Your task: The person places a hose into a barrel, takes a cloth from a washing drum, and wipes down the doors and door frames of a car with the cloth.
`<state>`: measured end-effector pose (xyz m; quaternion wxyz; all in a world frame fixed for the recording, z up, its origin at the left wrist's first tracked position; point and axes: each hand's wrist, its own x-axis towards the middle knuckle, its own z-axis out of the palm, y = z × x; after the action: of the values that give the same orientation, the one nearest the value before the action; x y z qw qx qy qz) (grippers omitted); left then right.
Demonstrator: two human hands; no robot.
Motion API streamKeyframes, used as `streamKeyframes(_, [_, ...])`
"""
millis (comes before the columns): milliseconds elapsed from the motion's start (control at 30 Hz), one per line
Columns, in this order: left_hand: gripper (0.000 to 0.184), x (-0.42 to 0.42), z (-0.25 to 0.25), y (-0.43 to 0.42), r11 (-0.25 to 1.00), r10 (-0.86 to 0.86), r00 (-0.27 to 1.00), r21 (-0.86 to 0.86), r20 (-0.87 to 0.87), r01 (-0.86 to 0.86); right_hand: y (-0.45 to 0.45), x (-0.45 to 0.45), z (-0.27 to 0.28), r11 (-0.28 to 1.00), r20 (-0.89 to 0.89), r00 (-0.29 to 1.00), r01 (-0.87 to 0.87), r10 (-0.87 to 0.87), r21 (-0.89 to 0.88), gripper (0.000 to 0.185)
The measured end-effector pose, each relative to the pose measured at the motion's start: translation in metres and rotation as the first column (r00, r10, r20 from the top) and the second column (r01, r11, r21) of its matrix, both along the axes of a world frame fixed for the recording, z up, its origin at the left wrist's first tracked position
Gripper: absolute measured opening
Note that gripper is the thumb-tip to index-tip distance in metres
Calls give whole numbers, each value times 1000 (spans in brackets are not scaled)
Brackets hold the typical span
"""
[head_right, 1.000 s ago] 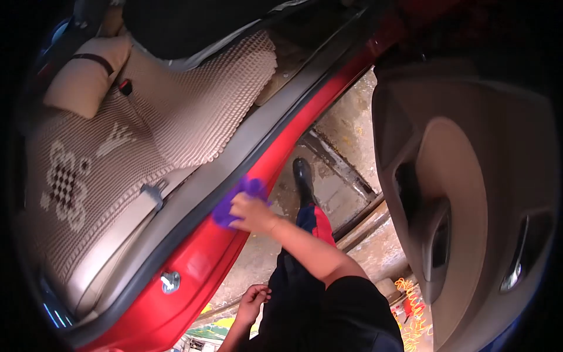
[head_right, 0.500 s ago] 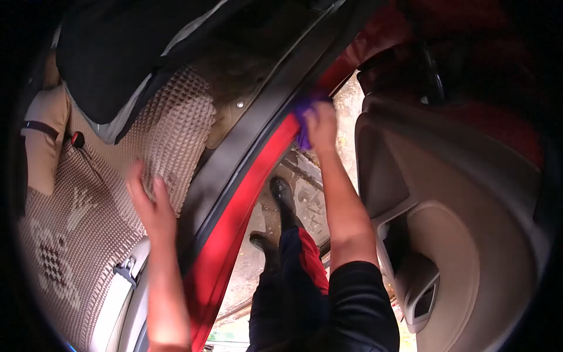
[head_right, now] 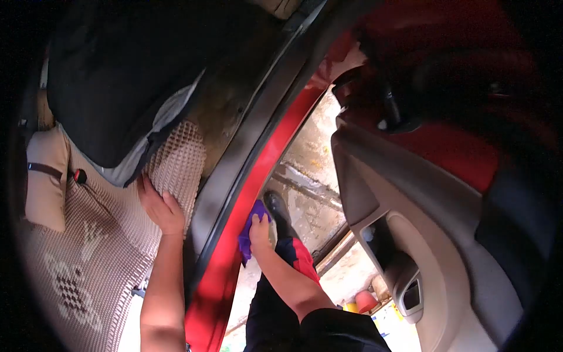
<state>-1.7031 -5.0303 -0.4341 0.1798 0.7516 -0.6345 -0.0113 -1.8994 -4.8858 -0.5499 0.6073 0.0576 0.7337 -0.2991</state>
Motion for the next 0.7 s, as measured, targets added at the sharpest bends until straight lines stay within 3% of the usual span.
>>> streamKeyframes(67, [62,0,0,3,999,29,999,39,17,-29,-48,-20,-25,982,-166,985,-68,38,-175,45])
streamKeyframes(133, [62,0,2,0,999,26,1000,27,13,-26,-110,-52,-81,964,-428,902,-158,54,-212,45])
streamKeyframes(167, [62,1,0,0,999,29,1000,26,11,-29,-162,-63,-63,962,-468,883,-89,-45,-259,53])
streamKeyframes(233, [64,3,-2,-1,998,42,999,41,7,-42,-237,-98,-82,927,-734,679,-262,-19,-267,48])
streamKeyframes(267, [64,3,-3,-3,998,44,999,35,1,-44,-268,-121,-89,842,-793,606,-400,-54,-363,48])
streamKeyframes(300, [64,3,-3,-3,999,42,999,28,0,-42,-301,-131,-83,782,-718,678,-357,-160,-511,45])
streamKeyframes(333, [65,3,-3,-2,999,41,999,26,1,-41,-329,-152,-110,716,-625,752,-316,-211,-622,41])
streamKeyframes(367, [65,4,-2,1,998,50,999,37,2,-50,-354,-138,-61,745,-744,604,-349,-284,-568,39])
streamKeyframes(400, [66,4,-3,0,998,40,999,41,-4,-39,-363,-129,-20,747,-745,608,-354,-273,-563,39])
streamKeyframes(467, [66,5,-4,0,998,45,999,48,-2,-45,-379,-117,44,578,-400,820,-106,-409,-809,40])
streamKeyframes(500, [67,5,-5,3,998,32,999,53,10,-32,-378,-112,71,581,-395,830,-108,-394,-807,40])
streamKeyframes(567, [67,8,-5,-3,998,22,999,58,40,-25,-365,-105,100,524,-629,726,-434,-279,-733,47])
streamKeyframes(600, [66,6,0,2,997,24,1000,73,13,-25,-353,-106,83,539,-624,736,-425,-263,-728,47])
streamKeyframes(700, [65,5,-2,0,999,34,999,22,10,-34,-321,-121,-32,646,-901,431,-700,43,-304,58])
